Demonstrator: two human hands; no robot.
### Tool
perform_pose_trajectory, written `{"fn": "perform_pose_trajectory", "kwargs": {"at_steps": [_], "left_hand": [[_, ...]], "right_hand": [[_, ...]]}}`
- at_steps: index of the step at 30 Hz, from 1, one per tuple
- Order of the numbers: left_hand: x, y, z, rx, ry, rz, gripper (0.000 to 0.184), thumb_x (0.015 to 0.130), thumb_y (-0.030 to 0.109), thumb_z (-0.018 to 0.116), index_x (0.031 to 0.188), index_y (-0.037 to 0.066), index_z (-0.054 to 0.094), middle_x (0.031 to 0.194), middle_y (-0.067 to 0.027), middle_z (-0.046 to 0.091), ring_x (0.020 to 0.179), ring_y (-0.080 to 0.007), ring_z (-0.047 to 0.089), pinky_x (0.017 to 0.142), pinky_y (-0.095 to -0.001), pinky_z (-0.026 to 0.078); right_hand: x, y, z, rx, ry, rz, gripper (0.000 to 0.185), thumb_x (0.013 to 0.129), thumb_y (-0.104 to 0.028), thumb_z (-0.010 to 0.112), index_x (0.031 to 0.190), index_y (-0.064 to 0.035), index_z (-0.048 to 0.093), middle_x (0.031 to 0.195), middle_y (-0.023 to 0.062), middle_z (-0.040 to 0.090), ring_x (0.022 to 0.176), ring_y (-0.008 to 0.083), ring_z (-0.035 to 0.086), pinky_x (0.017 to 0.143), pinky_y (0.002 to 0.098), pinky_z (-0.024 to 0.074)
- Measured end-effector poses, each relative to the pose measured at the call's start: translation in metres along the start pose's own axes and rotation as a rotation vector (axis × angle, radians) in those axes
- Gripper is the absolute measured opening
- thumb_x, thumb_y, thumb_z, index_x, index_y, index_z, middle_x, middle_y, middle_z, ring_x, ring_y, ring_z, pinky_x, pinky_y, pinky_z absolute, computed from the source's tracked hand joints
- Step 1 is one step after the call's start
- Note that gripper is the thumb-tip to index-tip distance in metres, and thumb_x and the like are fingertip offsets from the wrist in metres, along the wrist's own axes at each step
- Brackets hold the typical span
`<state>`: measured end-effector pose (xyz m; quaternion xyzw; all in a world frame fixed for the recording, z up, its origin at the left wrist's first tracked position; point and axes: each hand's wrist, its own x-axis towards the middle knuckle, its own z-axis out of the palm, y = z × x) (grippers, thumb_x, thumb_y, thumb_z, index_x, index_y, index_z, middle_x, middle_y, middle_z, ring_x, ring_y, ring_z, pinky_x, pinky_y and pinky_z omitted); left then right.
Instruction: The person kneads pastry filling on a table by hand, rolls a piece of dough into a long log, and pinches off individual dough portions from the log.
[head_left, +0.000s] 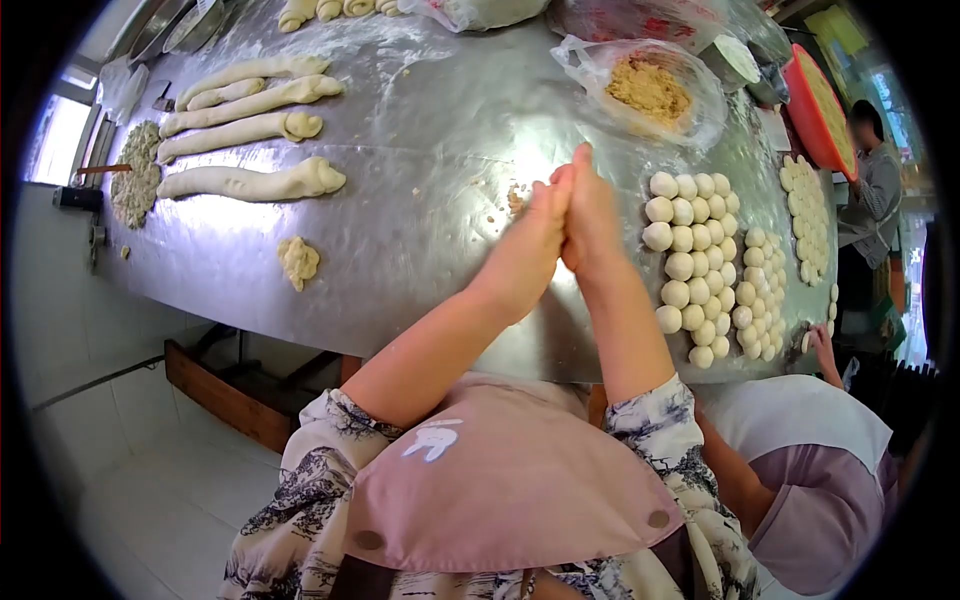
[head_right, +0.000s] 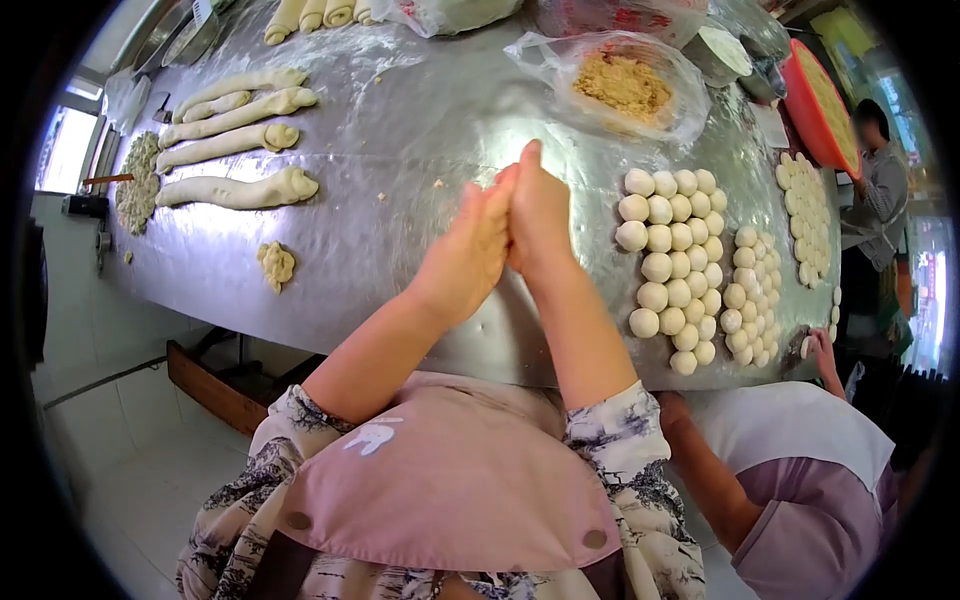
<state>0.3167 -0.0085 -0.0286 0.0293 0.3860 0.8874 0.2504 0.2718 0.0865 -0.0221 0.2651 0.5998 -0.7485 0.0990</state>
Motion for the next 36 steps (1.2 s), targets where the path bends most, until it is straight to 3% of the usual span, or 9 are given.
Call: {"fn": "perform_pose_trajectory", "kwargs": {"at_steps": [5, 9, 10, 13, 15, 19, 25, 33, 36], "left_hand": [[-0.01, -0.014, 0.007, 0.537, -0.018, 0.022, 0.078, 0.105, 0.063, 0.011, 0.162, 0.01, 0.009, 0.169, -0.0106, 0.003, 0.156, -0.0272, 0.001, 0.125, -0.0389, 0.004], [-0.002, -0.021, 0.013, 0.487, 0.099, 0.06, 0.077, 0.105, 0.061, 0.011, 0.161, 0.008, 0.013, 0.167, -0.015, 0.012, 0.155, -0.0321, 0.004, 0.124, -0.0398, 0.008], [0.002, -0.023, 0.011, 0.517, 0.133, 0.121, 0.076, 0.106, 0.059, 0.013, 0.161, 0.006, 0.013, 0.167, -0.0163, 0.013, 0.155, -0.0324, 0.006, 0.124, -0.0395, 0.012], [0.013, -0.032, 0.003, 0.739, 0.275, 0.232, 0.079, 0.107, 0.057, 0.021, 0.159, -0.002, 0.011, 0.164, -0.0217, 0.019, 0.154, -0.0328, 0.013, 0.122, -0.0383, 0.017], [0.021, -0.007, 0.004, 0.381, 0.344, 0.074, 0.087, 0.104, 0.064, 0.024, 0.158, -0.003, 0.012, 0.166, -0.021, 0.014, 0.155, -0.0303, 0.009, 0.123, -0.0386, 0.015], [0.032, 0.012, -0.005, -0.067, 0.464, -0.177, 0.093, 0.101, 0.069, 0.028, 0.158, -0.002, 0.016, 0.166, -0.0185, 0.014, 0.155, -0.0256, 0.01, 0.124, -0.0377, 0.013], [0.005, -0.023, 0.011, 0.389, 0.12, 0.181, 0.083, 0.106, 0.06, 0.024, 0.16, 0.005, -0.009, 0.169, -0.0131, -0.003, 0.155, -0.0264, 0.002, 0.125, -0.0379, 0.006], [0.013, 0.013, 0.003, 0.028, 0.33, -0.004, 0.088, 0.101, 0.071, 0.018, 0.162, 0.009, 0.004, 0.169, -0.0146, 0.004, 0.155, -0.0308, 0.009, 0.123, -0.0398, 0.014], [0.02, -0.001, -0.018, 0.305, 0.37, 0.066, 0.085, 0.103, 0.065, 0.02, 0.161, 0.004, 0.006, 0.167, -0.0205, 0.002, 0.154, -0.0361, 0.009, 0.123, -0.0425, 0.014]], "right_hand": [[0.024, 0.002, -0.029, 0.315, -0.24, 0.198, 0.053, 0.105, -0.057, 0.039, 0.079, -0.0126, 0.052, 0.064, -0.0011, 0.048, 0.059, 0.0156, 0.047, 0.054, 0.0311, 0.0436], [-0.014, 0.008, 0.005, 0.214, -0.026, -0.077, 0.067, 0.103, -0.064, 0.032, 0.118, -0.004, 0.058, 0.101, 0.0052, 0.063, 0.086, 0.013, 0.058, 0.076, 0.0292, 0.0475], [-0.009, 0.022, -0.003, 0.191, -0.144, -0.138, 0.074, 0.103, -0.065, 0.03, 0.142, -0.0035, 0.044, 0.122, 0.0071, 0.057, 0.109, 0.0137, 0.053, 0.095, 0.0314, 0.0426], [-0.027, 0.033, -0.003, 0.24, -0.264, -0.142, 0.076, 0.105, -0.063, 0.026, 0.152, -0.0034, 0.031, 0.143, 0.0106, 0.045, 0.131, 0.0199, 0.041, 0.11, 0.0349, 0.0312], [-0.069, 0.012, 0.008, 0.197, -0.397, -0.162, 0.079, 0.105, -0.062, 0.022, 0.158, -0.0026, 0.02, 0.159, 0.013, 0.032, 0.146, 0.0246, 0.029, 0.119, 0.0368, 0.0211], [-0.079, 0.004, 0.017, 0.293, -0.373, 0.005, 0.083, 0.105, -0.063, 0.022, 0.156, 0.0028, 0.023, 0.159, 0.014, 0.029, 0.146, 0.0245, 0.028, 0.12, 0.0375, 0.0211], [0.009, 0.015, -0.003, 0.028, -0.338, -0.189, 0.097, 0.1, -0.072, 0.017, 0.158, 0.0051, 0.001, 0.168, 0.0188, -0.004, 0.156, 0.0273, -0.004, 0.125, 0.0391, 0.0002], [-0.037, 0.03, 0.009, 0.081, -0.411, -0.263, 0.087, 0.104, -0.065, 0.015, 0.159, 0.002, 0.009, 0.168, 0.0143, 0.008, 0.155, 0.0264, 0.007, 0.125, 0.0366, 0.007], [-0.033, 0.028, -0.002, 0.06, -0.541, -0.237, 0.084, 0.105, -0.063, 0.015, 0.16, 0.0001, 0.009, 0.168, 0.0154, 0.01, 0.155, 0.0272, 0.007, 0.125, 0.036, 0.0072]]}}
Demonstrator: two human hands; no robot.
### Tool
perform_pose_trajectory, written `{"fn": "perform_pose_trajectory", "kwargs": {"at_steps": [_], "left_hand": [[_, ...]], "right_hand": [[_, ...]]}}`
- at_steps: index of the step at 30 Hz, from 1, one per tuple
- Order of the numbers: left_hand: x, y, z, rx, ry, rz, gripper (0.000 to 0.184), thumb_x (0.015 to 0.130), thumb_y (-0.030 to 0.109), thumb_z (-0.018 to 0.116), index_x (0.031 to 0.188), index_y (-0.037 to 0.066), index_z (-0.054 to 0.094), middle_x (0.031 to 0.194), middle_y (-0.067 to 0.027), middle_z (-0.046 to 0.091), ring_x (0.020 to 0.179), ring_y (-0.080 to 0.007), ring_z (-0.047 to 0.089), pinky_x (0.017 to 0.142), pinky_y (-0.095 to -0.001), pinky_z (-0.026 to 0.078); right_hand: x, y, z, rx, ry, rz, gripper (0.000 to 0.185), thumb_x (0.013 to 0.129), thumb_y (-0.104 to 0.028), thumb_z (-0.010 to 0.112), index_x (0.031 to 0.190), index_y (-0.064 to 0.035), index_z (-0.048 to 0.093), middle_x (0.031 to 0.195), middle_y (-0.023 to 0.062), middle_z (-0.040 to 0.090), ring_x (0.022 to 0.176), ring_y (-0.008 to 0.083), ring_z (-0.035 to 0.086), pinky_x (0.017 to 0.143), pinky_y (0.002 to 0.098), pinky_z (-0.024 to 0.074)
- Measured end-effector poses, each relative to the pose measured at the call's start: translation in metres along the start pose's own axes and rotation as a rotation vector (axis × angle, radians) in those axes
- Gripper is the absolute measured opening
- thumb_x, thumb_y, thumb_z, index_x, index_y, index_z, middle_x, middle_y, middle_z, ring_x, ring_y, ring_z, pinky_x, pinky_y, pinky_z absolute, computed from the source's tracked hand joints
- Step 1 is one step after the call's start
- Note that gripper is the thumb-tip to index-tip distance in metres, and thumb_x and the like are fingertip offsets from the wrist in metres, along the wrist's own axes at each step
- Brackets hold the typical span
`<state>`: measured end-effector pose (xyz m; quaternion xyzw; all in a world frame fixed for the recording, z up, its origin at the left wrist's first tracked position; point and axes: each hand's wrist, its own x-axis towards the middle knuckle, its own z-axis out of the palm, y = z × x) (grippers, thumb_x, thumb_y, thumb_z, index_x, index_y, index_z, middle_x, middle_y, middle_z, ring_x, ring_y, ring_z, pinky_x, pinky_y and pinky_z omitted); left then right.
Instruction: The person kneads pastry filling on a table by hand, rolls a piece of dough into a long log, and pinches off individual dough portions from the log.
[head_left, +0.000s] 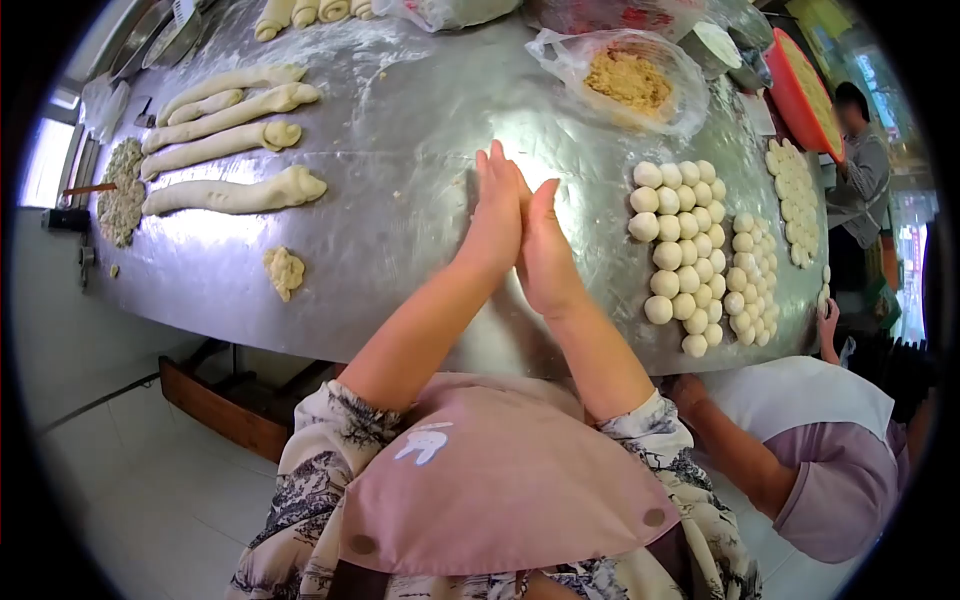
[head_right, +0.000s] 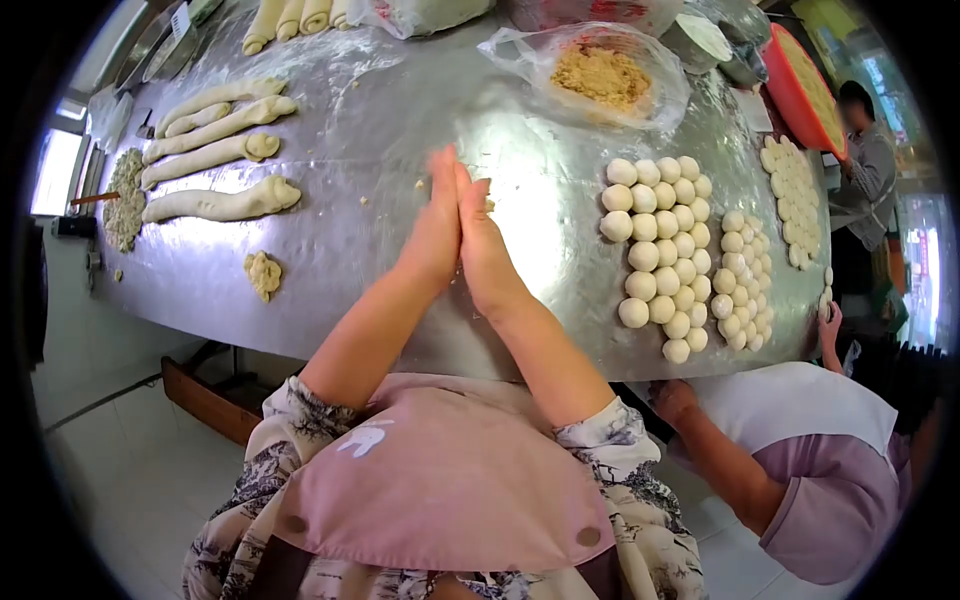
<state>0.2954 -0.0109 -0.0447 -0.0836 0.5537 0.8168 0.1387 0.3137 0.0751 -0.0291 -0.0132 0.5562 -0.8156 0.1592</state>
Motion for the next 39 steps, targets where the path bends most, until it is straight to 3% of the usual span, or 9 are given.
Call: {"fn": "perform_pose_trajectory", "kwargs": {"at_steps": [1, 6, 14, 20, 23, 26, 29, 32, 39], "left_hand": [[-0.002, -0.007, -0.003, 0.125, 0.021, 0.057, 0.083, 0.104, 0.062, 0.022, 0.16, 0.003, 0.008, 0.167, -0.0219, 0.002, 0.154, -0.0373, 0.009, 0.123, -0.0425, 0.014], [-0.002, -0.041, -0.034, 0.632, 0.156, 0.279, 0.071, 0.108, 0.047, 0.031, 0.158, -0.001, 0.016, 0.164, -0.0289, 0.005, 0.153, -0.0428, 0.012, 0.123, -0.0429, 0.016], [-0.026, -0.026, -0.07, 0.885, 0.304, 0.282, 0.068, 0.105, 0.039, 0.045, 0.154, -0.005, 0.027, 0.16, -0.0326, 0.019, 0.15, -0.0473, 0.016, 0.122, -0.0502, 0.016], [0.014, -0.052, -0.111, 1.488, 0.688, 0.09, 0.074, 0.1, 0.036, 0.055, 0.153, -0.006, 0.025, 0.158, -0.0324, 0.025, 0.149, -0.0478, 0.018, 0.122, -0.0507, 0.016], [0.008, -0.061, -0.083, 1.242, 0.198, 0.325, 0.071, 0.103, 0.031, 0.051, 0.154, -0.008, 0.021, 0.159, -0.0318, 0.024, 0.15, -0.0455, 0.02, 0.122, -0.0471, 0.018], [0.0, -0.042, -0.065, 0.629, 0.051, 0.231, 0.067, 0.106, 0.027, 0.043, 0.155, -0.009, 0.017, 0.16, -0.0311, 0.022, 0.15, -0.0418, 0.022, 0.121, -0.0424, 0.021], [0.009, -0.033, -0.089, 0.655, 0.139, 0.257, 0.066, 0.107, 0.03, 0.042, 0.155, -0.008, 0.017, 0.161, -0.0301, 0.022, 0.151, -0.0404, 0.023, 0.121, -0.0416, 0.022], [0.027, -0.016, -0.129, 0.688, 0.256, 0.287, 0.066, 0.107, 0.032, 0.041, 0.155, -0.008, 0.018, 0.161, -0.0292, 0.022, 0.151, -0.039, 0.023, 0.121, -0.0408, 0.022], [0.117, 0.006, -0.165, 1.182, 0.518, 0.468, 0.071, 0.1, 0.037, 0.053, 0.151, -0.007, 0.03, 0.155, -0.031, 0.032, 0.145, -0.042, 0.032, 0.119, -0.0443, 0.025]], "right_hand": [[-0.002, 0.001, -0.005, 0.0, -0.04, 0.017, 0.083, 0.105, -0.062, 0.015, 0.16, -0.0005, 0.009, 0.168, 0.0158, 0.011, 0.155, 0.0274, 0.008, 0.125, 0.0358, 0.0073], [0.027, 0.039, -0.093, -1.029, 0.536, -0.121, 0.077, 0.107, -0.053, 0.027, 0.152, 0.0097, 0.026, 0.16, 0.035, 0.017, 0.151, 0.0453, 0.015, 0.123, 0.0479, 0.0121], [0.045, 0.047, -0.108, -1.363, 0.769, 0.082, 0.073, 0.104, -0.049, 0.039, 0.146, 0.0103, 0.036, 0.155, 0.0386, 0.023, 0.148, 0.0518, 0.017, 0.122, 0.055, 0.0125], [0.028, 0.049, -0.073, -1.068, 0.308, -0.139, 0.062, 0.104, -0.036, 0.047, 0.144, 0.0102, 0.04, 0.146, 0.0307, 0.046, 0.138, 0.0413, 0.044, 0.115, 0.0431, 0.0349], [0.014, 0.06, -0.058, -0.632, 0.083, -0.23, 0.056, 0.105, -0.033, 0.043, 0.147, 0.0041, 0.041, 0.152, 0.0262, 0.043, 0.144, 0.0387, 0.039, 0.118, 0.0406, 0.0305], [0.007, 0.047, -0.066, -0.929, 0.192, -0.358, 0.06, 0.102, -0.034, 0.053, 0.148, 0.0027, 0.039, 0.155, 0.0283, 0.035, 0.145, 0.0392, 0.036, 0.119, 0.0405, 0.0286], [-0.013, 0.051, -0.086, -1.469, 0.126, -0.323, 0.092, 0.085, -0.055, 0.07, 0.151, -0.0007, 0.034, 0.158, 0.0313, 0.026, 0.145, 0.0495, 0.026, 0.119, 0.0556, 0.0202], [-0.025, 0.05, -0.062, -1.695, 0.024, -0.18, 0.108, 0.074, -0.067, 0.073, 0.152, -0.0021, 0.034, 0.158, 0.0325, 0.024, 0.146, 0.0514, 0.022, 0.119, 0.0596, 0.0167], [0.041, 0.077, -0.013, -1.619, 0.057, -0.22, 0.112, 0.076, -0.071, 0.069, 0.153, 0.0001, 0.029, 0.159, 0.0324, 0.021, 0.149, 0.0478, 0.019, 0.12, 0.057, 0.0158]]}}
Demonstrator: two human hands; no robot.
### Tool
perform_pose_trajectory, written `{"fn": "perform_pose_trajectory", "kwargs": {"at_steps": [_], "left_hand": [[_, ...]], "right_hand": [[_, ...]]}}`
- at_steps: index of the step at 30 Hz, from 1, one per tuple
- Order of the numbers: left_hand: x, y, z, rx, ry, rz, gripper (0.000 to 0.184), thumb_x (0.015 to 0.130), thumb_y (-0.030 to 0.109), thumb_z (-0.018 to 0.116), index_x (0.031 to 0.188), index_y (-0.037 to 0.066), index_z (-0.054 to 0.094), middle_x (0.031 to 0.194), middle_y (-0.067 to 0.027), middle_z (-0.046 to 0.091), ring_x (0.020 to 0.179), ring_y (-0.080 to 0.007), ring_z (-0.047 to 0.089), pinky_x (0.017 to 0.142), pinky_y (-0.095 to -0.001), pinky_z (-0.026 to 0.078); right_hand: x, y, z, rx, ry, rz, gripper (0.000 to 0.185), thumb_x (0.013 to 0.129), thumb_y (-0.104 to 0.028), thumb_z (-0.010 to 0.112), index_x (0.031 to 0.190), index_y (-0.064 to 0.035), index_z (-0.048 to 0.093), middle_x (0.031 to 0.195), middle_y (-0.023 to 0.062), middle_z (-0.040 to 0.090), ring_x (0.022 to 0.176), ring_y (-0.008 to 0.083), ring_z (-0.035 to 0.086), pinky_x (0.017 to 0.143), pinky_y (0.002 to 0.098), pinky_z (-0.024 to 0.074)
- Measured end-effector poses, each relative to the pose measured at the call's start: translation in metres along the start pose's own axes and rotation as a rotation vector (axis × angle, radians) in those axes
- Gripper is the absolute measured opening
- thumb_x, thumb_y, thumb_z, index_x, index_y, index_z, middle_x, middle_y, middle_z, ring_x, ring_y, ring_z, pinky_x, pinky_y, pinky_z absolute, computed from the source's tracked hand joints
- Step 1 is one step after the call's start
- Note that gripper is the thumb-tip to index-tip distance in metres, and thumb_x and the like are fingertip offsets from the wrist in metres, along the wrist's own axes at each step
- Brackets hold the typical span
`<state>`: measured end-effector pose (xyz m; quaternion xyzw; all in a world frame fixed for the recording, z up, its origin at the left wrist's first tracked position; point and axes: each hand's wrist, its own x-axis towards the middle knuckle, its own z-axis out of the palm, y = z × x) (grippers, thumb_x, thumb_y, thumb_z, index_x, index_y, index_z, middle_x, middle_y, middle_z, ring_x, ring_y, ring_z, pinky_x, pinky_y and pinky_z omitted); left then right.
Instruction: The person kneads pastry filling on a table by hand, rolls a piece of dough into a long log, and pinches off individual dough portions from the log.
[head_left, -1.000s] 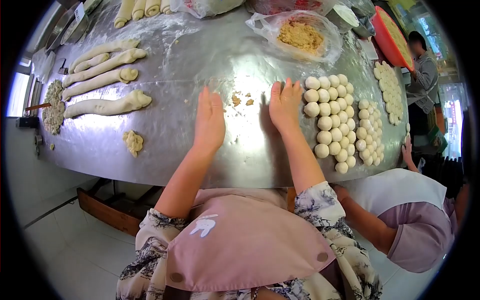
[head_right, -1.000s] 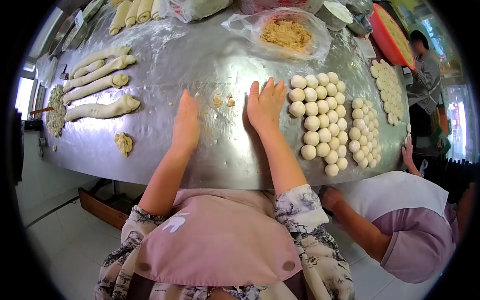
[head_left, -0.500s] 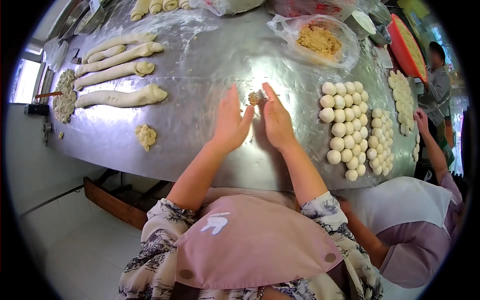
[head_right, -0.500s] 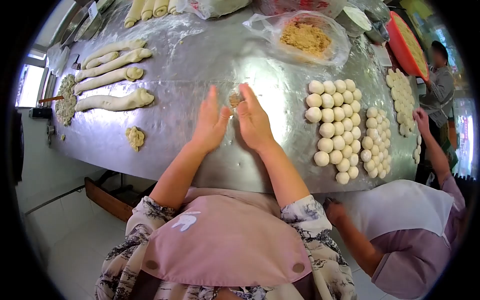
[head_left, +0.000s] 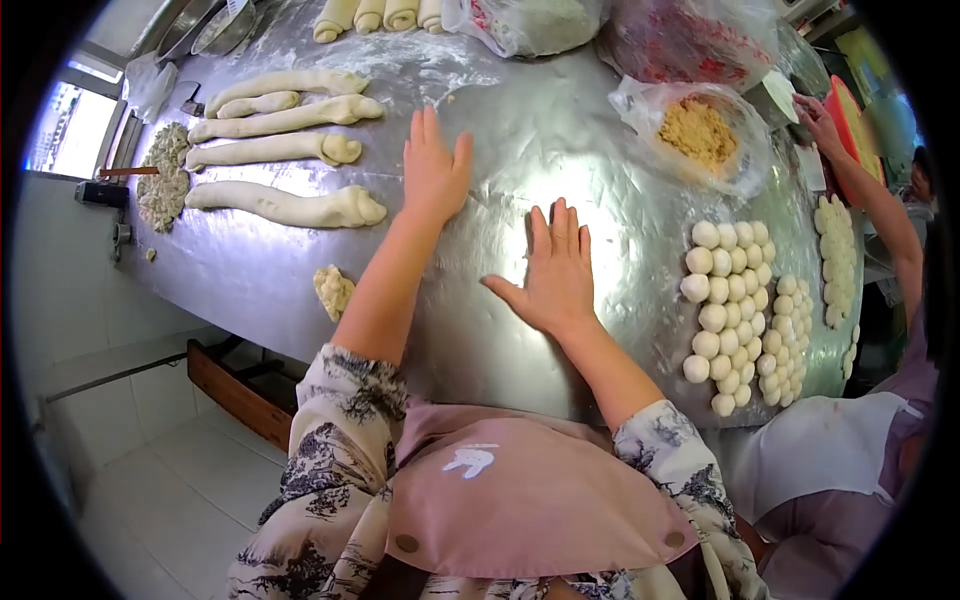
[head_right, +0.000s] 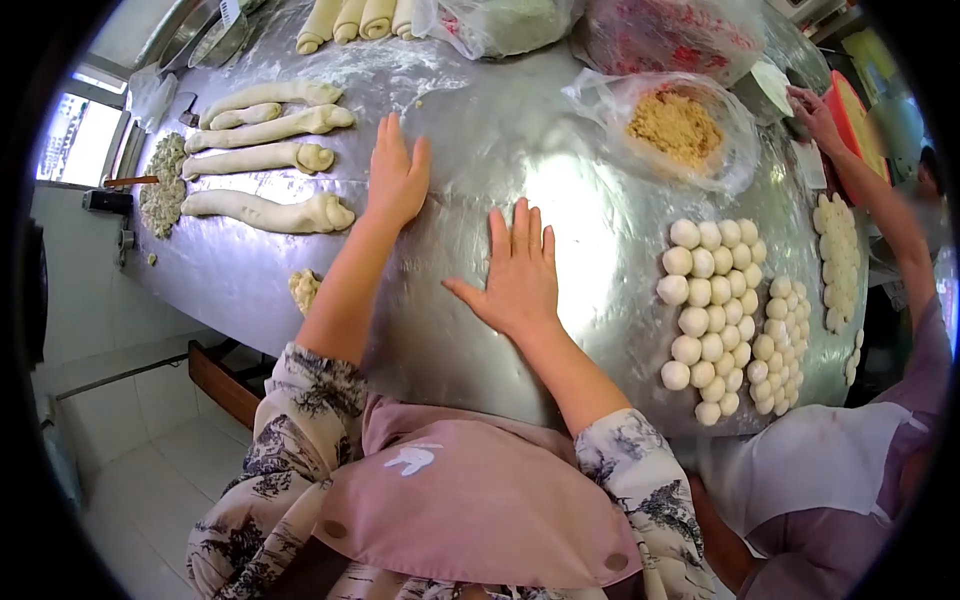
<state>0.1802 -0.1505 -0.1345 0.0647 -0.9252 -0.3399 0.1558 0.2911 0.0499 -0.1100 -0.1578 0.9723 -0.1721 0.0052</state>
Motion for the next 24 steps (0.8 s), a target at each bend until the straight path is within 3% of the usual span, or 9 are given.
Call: {"fn": "perform_pose_trajectory", "kwargs": {"at_steps": [3, 9, 12, 13, 16, 19, 21, 24], "left_hand": [[0.04, -0.001, 0.012, 0.147, 0.025, 0.047, 0.069, 0.099, 0.038, 0.054, 0.147, -0.008, 0.035, 0.151, -0.0289, 0.039, 0.141, -0.0412, 0.037, 0.117, -0.0455, 0.029], [0.027, 0.026, 0.0, -0.089, -0.566, 0.175, 0.061, 0.1, 0.037, 0.054, 0.144, -0.004, 0.042, 0.146, -0.0257, 0.046, 0.138, -0.0396, 0.041, 0.115, -0.0469, 0.031], [-0.004, 0.032, -0.034, -0.225, -0.526, 0.13, 0.055, 0.101, 0.03, 0.052, 0.147, 0.003, 0.043, 0.152, -0.0242, 0.042, 0.141, -0.0404, 0.039, 0.116, -0.0469, 0.031], [-0.009, 0.024, -0.036, -0.093, -0.297, 0.179, 0.062, 0.102, 0.039, 0.05, 0.146, -0.004, 0.041, 0.151, -0.0283, 0.041, 0.142, -0.0427, 0.035, 0.118, -0.0506, 0.026], [-0.022, 0.002, -0.027, 0.055, 0.054, -0.164, 0.068, 0.101, 0.041, 0.051, 0.148, -0.007, 0.036, 0.156, -0.0287, 0.033, 0.146, -0.044, 0.029, 0.118, -0.055, 0.021], [-0.038, -0.005, 0.001, 0.124, 0.011, -0.167, 0.074, 0.102, 0.042, 0.049, 0.15, -0.009, 0.029, 0.158, -0.0304, 0.026, 0.148, -0.0448, 0.023, 0.119, -0.0567, 0.018], [-0.046, 0.013, 0.001, -0.178, -0.134, -0.105, 0.075, 0.102, 0.042, 0.048, 0.151, -0.009, 0.025, 0.159, -0.0307, 0.025, 0.149, -0.0447, 0.022, 0.12, -0.0561, 0.016], [-0.058, 0.033, -0.013, -0.468, -0.302, -0.11, 0.072, 0.103, 0.034, 0.044, 0.154, -0.009, 0.017, 0.162, -0.0298, 0.018, 0.153, -0.0415, 0.012, 0.123, -0.0498, 0.013]], "right_hand": [[0.032, -0.001, 0.01, -0.007, 0.069, 0.032, 0.096, 0.086, -0.063, 0.063, 0.152, 0.0007, 0.033, 0.159, 0.0321, 0.021, 0.148, 0.0469, 0.021, 0.12, 0.0547, 0.0178], [0.087, 0.014, 0.021, -0.011, 0.214, 0.054, 0.067, 0.097, -0.044, 0.057, 0.144, 0.0008, 0.044, 0.154, 0.0295, 0.035, 0.144, 0.0444, 0.032, 0.119, 0.0527, 0.0241], [0.105, 0.024, 0.03, -0.017, 0.274, 0.0, 0.061, 0.098, -0.041, 0.056, 0.141, 0.0012, 0.046, 0.151, 0.0271, 0.042, 0.142, 0.0429, 0.037, 0.119, 0.0522, 0.0256], [0.11, 0.026, 0.032, -0.018, 0.286, -0.006, 0.06, 0.099, -0.041, 0.054, 0.141, 0.0013, 0.046, 0.149, 0.0264, 0.044, 0.142, 0.0421, 0.038, 0.119, 0.0516, 0.0256], [0.131, 0.024, 0.033, 0.035, 0.255, -0.057, 0.058, 0.099, -0.039, 0.052, 0.14, 0.0019, 0.046, 0.149, 0.0255, 0.045, 0.142, 0.0407, 0.038, 0.119, 0.0509, 0.0254], [0.147, 0.009, 0.035, 0.048, 0.123, -0.244, 0.058, 0.099, -0.036, 0.048, 0.144, 0.0012, 0.044, 0.152, 0.021, 0.044, 0.145, 0.0355, 0.036, 0.121, 0.0462, 0.0244], [0.147, 0.004, 0.04, -0.023, 0.074, -0.433, 0.057, 0.098, -0.033, 0.046, 0.146, -0.0009, 0.044, 0.154, 0.0173, 0.043, 0.146, 0.0329, 0.036, 0.122, 0.0432, 0.0249], [0.123, 0.001, 0.029, 0.132, -0.018, -0.498, 0.055, 0.098, -0.031, 0.046, 0.145, -0.0018, 0.045, 0.153, 0.0171, 0.045, 0.145, 0.0332, 0.037, 0.121, 0.0438, 0.0263]]}}
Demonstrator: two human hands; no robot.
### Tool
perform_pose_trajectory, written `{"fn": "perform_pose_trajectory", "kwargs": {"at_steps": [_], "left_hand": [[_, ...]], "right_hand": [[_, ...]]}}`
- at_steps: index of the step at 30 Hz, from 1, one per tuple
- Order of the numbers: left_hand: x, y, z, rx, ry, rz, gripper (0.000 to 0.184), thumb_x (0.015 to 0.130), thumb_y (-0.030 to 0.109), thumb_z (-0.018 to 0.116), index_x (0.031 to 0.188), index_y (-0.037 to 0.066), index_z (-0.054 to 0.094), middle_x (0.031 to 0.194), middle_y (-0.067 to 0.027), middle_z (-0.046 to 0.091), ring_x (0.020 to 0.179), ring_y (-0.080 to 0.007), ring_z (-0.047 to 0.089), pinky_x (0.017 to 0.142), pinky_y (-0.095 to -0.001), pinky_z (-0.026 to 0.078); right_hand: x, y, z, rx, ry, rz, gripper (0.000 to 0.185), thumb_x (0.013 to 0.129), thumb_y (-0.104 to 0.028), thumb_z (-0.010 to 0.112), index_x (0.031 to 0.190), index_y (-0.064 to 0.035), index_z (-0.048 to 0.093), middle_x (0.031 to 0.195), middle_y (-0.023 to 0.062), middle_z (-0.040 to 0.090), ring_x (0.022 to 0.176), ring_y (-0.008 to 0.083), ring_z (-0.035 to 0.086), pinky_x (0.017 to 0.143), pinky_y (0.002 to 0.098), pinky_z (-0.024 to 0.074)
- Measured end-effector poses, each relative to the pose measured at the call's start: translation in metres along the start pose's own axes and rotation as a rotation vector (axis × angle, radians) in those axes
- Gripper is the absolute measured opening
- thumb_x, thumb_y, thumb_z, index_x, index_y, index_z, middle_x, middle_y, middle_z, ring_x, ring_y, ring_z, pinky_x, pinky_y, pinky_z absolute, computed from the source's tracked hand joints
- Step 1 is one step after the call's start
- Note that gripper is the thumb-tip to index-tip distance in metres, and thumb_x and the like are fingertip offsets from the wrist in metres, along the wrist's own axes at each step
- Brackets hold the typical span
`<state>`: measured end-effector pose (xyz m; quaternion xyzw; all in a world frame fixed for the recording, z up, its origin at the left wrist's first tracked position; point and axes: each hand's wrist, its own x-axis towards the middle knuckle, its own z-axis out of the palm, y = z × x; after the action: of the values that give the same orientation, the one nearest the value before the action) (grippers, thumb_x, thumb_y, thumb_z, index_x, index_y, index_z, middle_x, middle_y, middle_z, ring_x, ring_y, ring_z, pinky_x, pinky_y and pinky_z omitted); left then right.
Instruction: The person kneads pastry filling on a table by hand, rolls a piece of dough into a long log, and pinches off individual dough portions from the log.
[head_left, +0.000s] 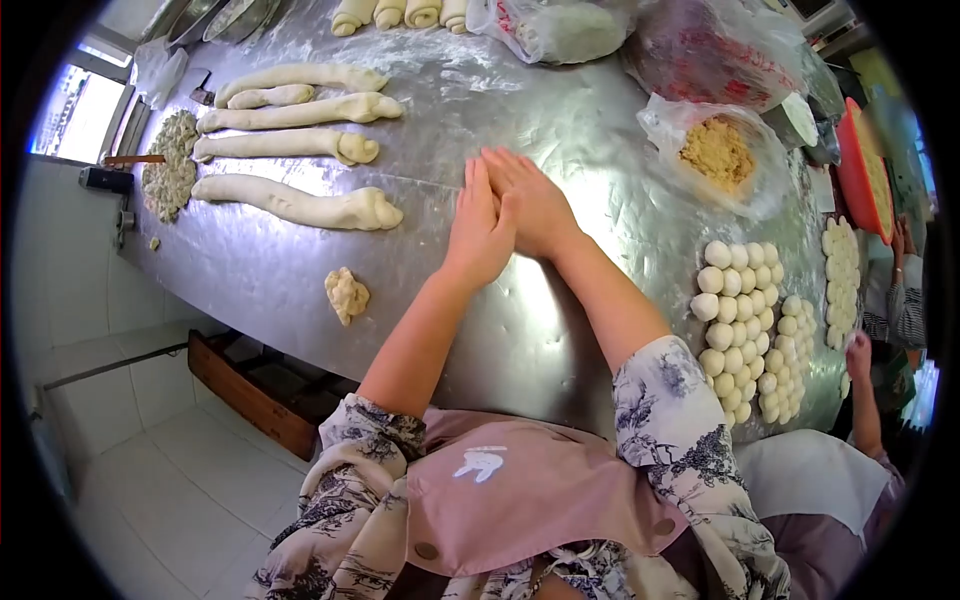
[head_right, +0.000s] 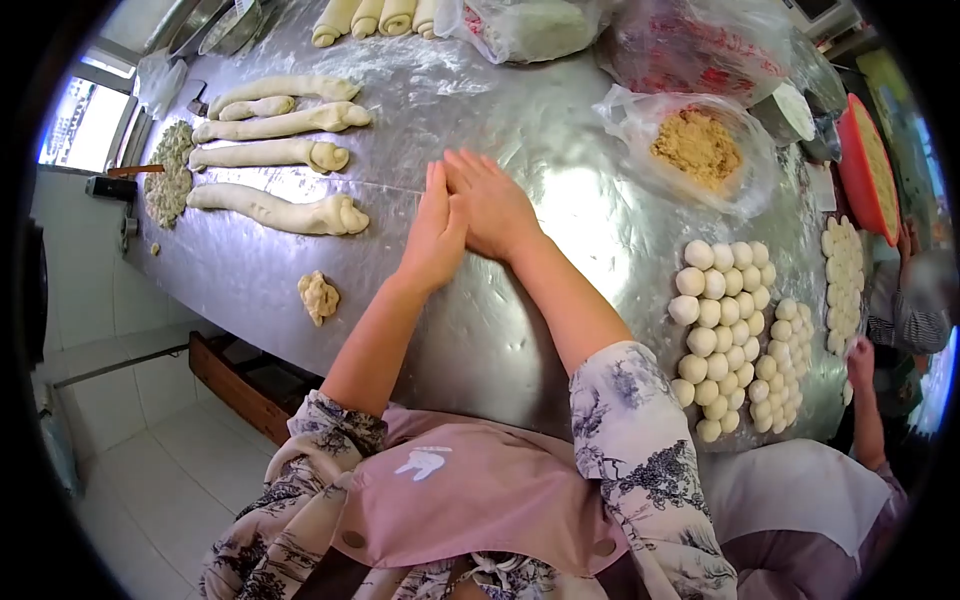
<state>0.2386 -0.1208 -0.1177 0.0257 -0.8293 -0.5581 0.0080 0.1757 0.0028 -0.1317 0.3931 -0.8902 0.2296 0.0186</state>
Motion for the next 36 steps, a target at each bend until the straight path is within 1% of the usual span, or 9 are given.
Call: {"fn": "perform_pose_trajectory", "kwargs": {"at_steps": [9, 12, 17, 19, 24, 27, 30, 32, 36], "left_hand": [[-0.098, 0.006, 0.006, -0.315, -0.344, 0.124, 0.07, 0.102, 0.016, 0.048, 0.158, -0.005, 0.012, 0.164, -0.0269, 0.018, 0.155, -0.0356, 0.008, 0.124, -0.0409, 0.013], [-0.118, 0.01, -0.011, -0.495, -0.333, -0.038, 0.076, 0.107, 0.048, 0.037, 0.158, -0.003, 0.013, 0.166, -0.0207, 0.016, 0.153, -0.0325, 0.018, 0.122, -0.0415, 0.017], [-0.116, -0.02, -0.023, 0.342, 0.237, -0.061, 0.064, 0.104, 0.033, 0.048, 0.153, -0.004, 0.028, 0.158, -0.0335, 0.025, 0.149, -0.0459, 0.021, 0.122, -0.0499, 0.014], [-0.108, -0.021, -0.02, 0.491, 0.307, -0.2, 0.069, 0.103, 0.038, 0.046, 0.153, -0.006, 0.027, 0.158, -0.0367, 0.018, 0.148, -0.053, 0.012, 0.121, -0.0562, 0.007], [-0.109, -0.004, 0.005, 0.171, 0.047, -0.018, 0.07, 0.105, 0.041, 0.044, 0.154, -0.006, 0.024, 0.16, -0.0322, 0.022, 0.15, -0.0463, 0.018, 0.122, -0.0503, 0.014], [-0.118, 0.011, -0.003, -0.193, -0.057, -0.051, 0.07, 0.106, 0.043, 0.04, 0.154, -0.005, 0.025, 0.159, -0.0287, 0.025, 0.148, -0.0424, 0.025, 0.121, -0.0478, 0.019], [-0.129, -0.003, -0.032, -0.317, 0.088, -0.063, 0.07, 0.107, 0.047, 0.034, 0.154, -0.004, 0.026, 0.158, -0.0253, 0.028, 0.145, -0.0394, 0.031, 0.12, -0.0465, 0.022], [-0.138, -0.011, -0.048, -0.358, 0.152, -0.071, 0.071, 0.107, 0.05, 0.031, 0.154, -0.004, 0.027, 0.157, -0.0231, 0.031, 0.143, -0.0373, 0.035, 0.119, -0.0456, 0.025], [-0.151, -0.006, -0.055, -0.404, 0.182, -0.086, 0.073, 0.108, 0.053, 0.026, 0.153, -0.004, 0.028, 0.156, -0.0199, 0.034, 0.14, -0.0345, 0.042, 0.118, -0.0444, 0.029]], "right_hand": [[-0.123, -0.048, -0.032, 0.021, -0.131, 0.043, 0.058, 0.097, -0.028, 0.051, 0.146, 0.003, 0.042, 0.151, 0.0192, 0.046, 0.143, 0.0345, 0.041, 0.119, 0.0453, 0.0303], [-0.157, -0.049, -0.056, 0.184, -0.125, 0.175, 0.06, 0.096, -0.025, 0.052, 0.148, 0.0039, 0.039, 0.152, 0.0239, 0.042, 0.143, 0.0393, 0.037, 0.119, 0.047, 0.0282], [-0.192, -0.019, -0.049, -0.043, 0.204, 0.591, 0.068, 0.097, -0.029, 0.054, 0.148, 0.0098, 0.032, 0.156, 0.0298, 0.033, 0.147, 0.0436, 0.027, 0.122, 0.0526, 0.0183], [-0.174, -0.027, -0.039, -0.159, 0.119, 0.533, 0.072, 0.096, -0.034, 0.056, 0.149, 0.0096, 0.032, 0.155, 0.0304, 0.033, 0.147, 0.0431, 0.028, 0.121, 0.0523, 0.0192], [-0.129, -0.078, -0.007, -0.119, 0.077, 0.309, 0.072, 0.096, -0.041, 0.056, 0.146, 0.0075, 0.038, 0.152, 0.026, 0.042, 0.144, 0.0392, 0.036, 0.12, 0.0493, 0.0259], [-0.128, -0.084, -0.008, 0.187, 0.023, 0.307, 0.067, 0.094, -0.036, 0.061, 0.145, 0.0037, 0.043, 0.149, 0.0233, 0.047, 0.141, 0.0378, 0.042, 0.118, 0.0468, 0.031], [-0.156, -0.079, -0.034, 0.638, 0.143, 0.401, 0.066, 0.09, -0.033, 0.069, 0.143, 0.0003, 0.046, 0.146, 0.0209, 0.05, 0.138, 0.0375, 0.045, 0.116, 0.0454, 0.0352], [-0.17, -0.062, -0.051, 0.202, 0.169, 0.141, 0.084, 0.074, -0.049, 0.083, 0.139, -0.0041, 0.052, 0.141, 0.017, 0.054, 0.13, 0.0347, 0.053, 0.109, 0.0434, 0.0416], [-0.161, -0.061, -0.064, -0.019, 0.066, -0.026, 0.081, 0.069, -0.058, 0.081, 0.132, -0.0109, 0.057, 0.126, 0.0116, 0.059, 0.109, 0.0293, 0.06, 0.091, 0.0415, 0.048]]}}
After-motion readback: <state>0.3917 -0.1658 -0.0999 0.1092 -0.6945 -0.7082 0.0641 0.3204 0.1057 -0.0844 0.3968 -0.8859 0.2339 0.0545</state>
